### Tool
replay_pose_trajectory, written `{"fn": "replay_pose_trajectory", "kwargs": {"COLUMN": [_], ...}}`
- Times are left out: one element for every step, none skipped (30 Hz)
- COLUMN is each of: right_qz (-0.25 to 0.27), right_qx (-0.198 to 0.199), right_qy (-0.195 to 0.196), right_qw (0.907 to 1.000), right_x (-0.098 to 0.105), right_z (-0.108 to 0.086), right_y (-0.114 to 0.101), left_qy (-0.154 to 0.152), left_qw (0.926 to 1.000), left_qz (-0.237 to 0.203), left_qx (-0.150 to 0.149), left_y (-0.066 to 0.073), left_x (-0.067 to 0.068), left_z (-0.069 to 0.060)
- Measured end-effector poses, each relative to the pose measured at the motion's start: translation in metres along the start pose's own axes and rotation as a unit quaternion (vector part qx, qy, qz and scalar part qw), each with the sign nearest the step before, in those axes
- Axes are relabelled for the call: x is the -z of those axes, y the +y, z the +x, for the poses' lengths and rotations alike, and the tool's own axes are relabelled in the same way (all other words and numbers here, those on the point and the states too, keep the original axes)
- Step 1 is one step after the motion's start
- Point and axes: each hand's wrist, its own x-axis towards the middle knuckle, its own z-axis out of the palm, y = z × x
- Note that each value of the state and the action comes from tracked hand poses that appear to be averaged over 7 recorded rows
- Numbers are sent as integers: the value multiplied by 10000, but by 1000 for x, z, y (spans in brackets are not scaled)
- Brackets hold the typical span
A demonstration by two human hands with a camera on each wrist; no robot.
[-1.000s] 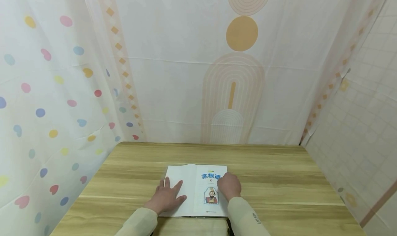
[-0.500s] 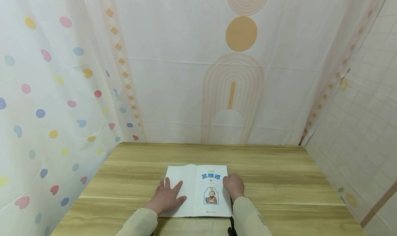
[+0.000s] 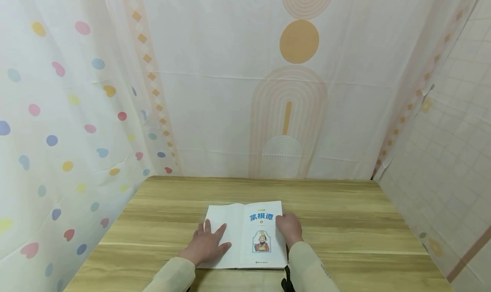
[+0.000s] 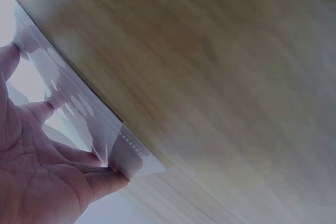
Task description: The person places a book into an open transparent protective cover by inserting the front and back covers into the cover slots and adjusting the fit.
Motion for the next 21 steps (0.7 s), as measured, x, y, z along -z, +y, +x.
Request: {"fn": "replay_pose_trajectory", "kwargs": {"right_qz": [64,137,171,175,158,145,147,169,184,247,352,456,553,624,728,818,916,954,1015,1090,1207], "right_qx": [23,28,31,29,64,89,122,149,183,196,196,194,194,218,220,222,237,269,290,310,287], "right_qy": [-27,-71,-118,-151,-173,-187,-194,-180,-156,-124,-97,-56,-11,40,63,88,88,106,104,90,48], "right_qw": [10000,9999,9998,9997,9997,9997,9996,9996,9995,9994,9991,9988,9983,9978,9971,9964,9955,9950,9944,9935,9923], "right_x": [1,1,2,2,3,3,3,3,4,4,4,3,3,3,2,1,1,0,-1,-2,-3], "right_z": [0,1,1,2,3,4,5,6,7,7,7,8,8,7,7,6,5,4,2,1,-1], "right_y": [0,-1,-1,0,0,0,0,0,-1,-2,-4,-5,-7,-10,-12,-15,-18,-20,-22,-25,-27], "left_qy": [18,34,43,59,72,89,109,111,114,120,130,134,143,147,147,139,132,117,108,94,78], "left_qw": [10000,10000,10000,9999,9999,9999,9999,9999,9998,9998,9997,9995,9994,9991,9989,9988,9987,9986,9986,9985,9985], "left_qz": [-28,-61,-82,-90,-97,-112,-113,-121,-138,-181,-227,-282,-325,-381,-424,-445,-447,-451,-453,-461,-472], "left_qx": [-4,4,14,11,7,1,-16,-17,-24,-17,-2,21,46,84,126,172,203,231,250,263,274], "left_y": [0,-1,-1,-1,-2,-2,-2,-2,-3,-4,-4,-5,-6,-6,-6,-7,-7,-7,-7,-6,-6], "left_x": [0,0,1,1,1,1,1,1,1,0,0,-1,-2,-2,-2,-2,-2,-1,0,1,2], "left_z": [0,0,0,0,0,0,0,0,1,1,1,1,1,1,2,2,2,2,1,1,0]}}
